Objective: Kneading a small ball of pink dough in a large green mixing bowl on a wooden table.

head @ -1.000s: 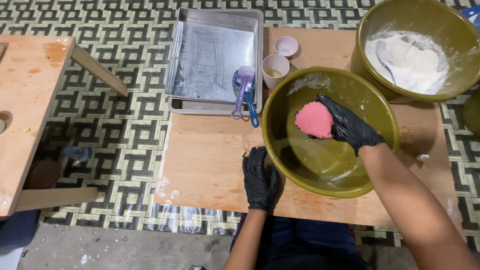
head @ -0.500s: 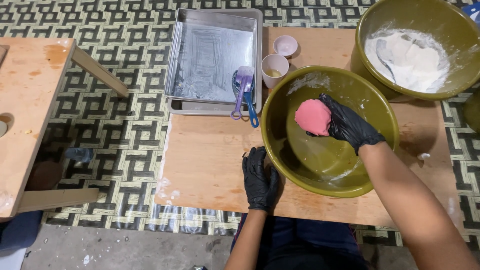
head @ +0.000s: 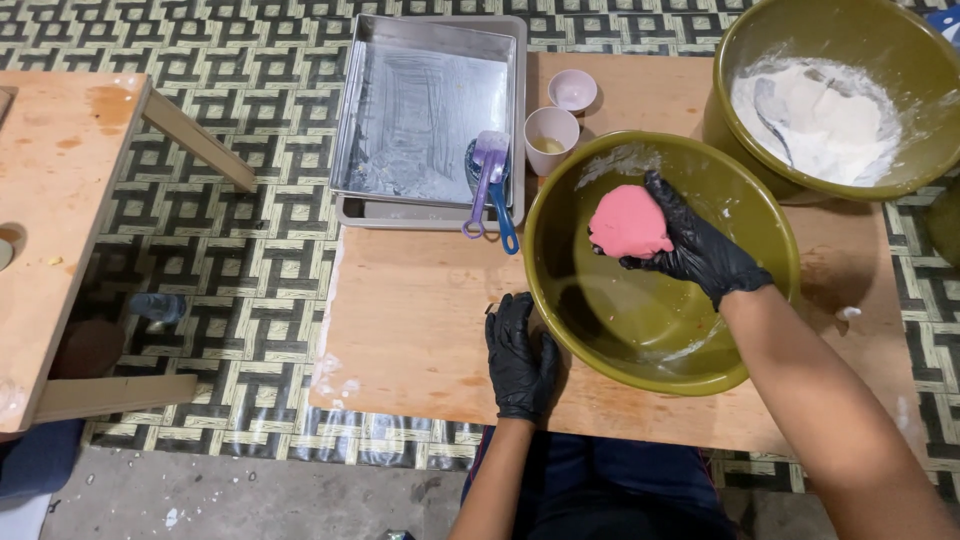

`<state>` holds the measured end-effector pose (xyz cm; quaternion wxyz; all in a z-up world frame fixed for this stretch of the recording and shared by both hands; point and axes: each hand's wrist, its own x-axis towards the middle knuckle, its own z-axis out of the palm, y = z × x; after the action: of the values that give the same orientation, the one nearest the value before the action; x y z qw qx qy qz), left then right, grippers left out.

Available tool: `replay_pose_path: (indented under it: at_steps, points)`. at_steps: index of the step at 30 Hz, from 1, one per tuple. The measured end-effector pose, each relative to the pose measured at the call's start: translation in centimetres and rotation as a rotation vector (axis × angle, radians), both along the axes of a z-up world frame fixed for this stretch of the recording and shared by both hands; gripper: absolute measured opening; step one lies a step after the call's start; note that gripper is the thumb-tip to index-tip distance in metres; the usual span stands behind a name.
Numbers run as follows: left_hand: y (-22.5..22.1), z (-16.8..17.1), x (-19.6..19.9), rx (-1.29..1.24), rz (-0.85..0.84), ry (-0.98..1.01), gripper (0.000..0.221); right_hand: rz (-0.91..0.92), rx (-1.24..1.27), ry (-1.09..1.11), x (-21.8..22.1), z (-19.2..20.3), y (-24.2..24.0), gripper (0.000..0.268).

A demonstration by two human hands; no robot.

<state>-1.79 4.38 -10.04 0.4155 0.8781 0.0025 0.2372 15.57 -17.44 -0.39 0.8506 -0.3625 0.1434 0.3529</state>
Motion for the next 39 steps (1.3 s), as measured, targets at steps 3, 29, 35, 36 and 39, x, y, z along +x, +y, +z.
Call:
replay_pose_path:
  at_steps: [3, 29, 35, 36, 39]
  points:
    - [0.0, -0.3, 0.1, 0.002, 0.004, -0.003, 0.056, -0.023, 0.026, -0.003, -0.3, 0.0, 0.0, 0.048]
    - [-0.3, 0.1, 0.0, 0.039, 0.034, 0.009, 0.055, -0.238, 0.283, -0.048, -8.0, -4.3, -6.3, 0.042]
    - [-0.2, -0.9, 0.1, 0.064, 0.035, 0.008, 0.055, -0.287, 0.337, -0.049, -5.7, -0.1, -2.2, 0.041]
    - [-0.2, -1.0, 0.1, 0.066, 0.033, 0.01, 0.054, -0.297, 0.345, -0.048, -5.7, 0.0, -2.1, 0.041]
    - [-0.1, -1.2, 0.0, 0.064, 0.019, 0.011, 0.055, -0.319, 0.375, -0.055, -5.9, 0.3, -1.9, 0.041]
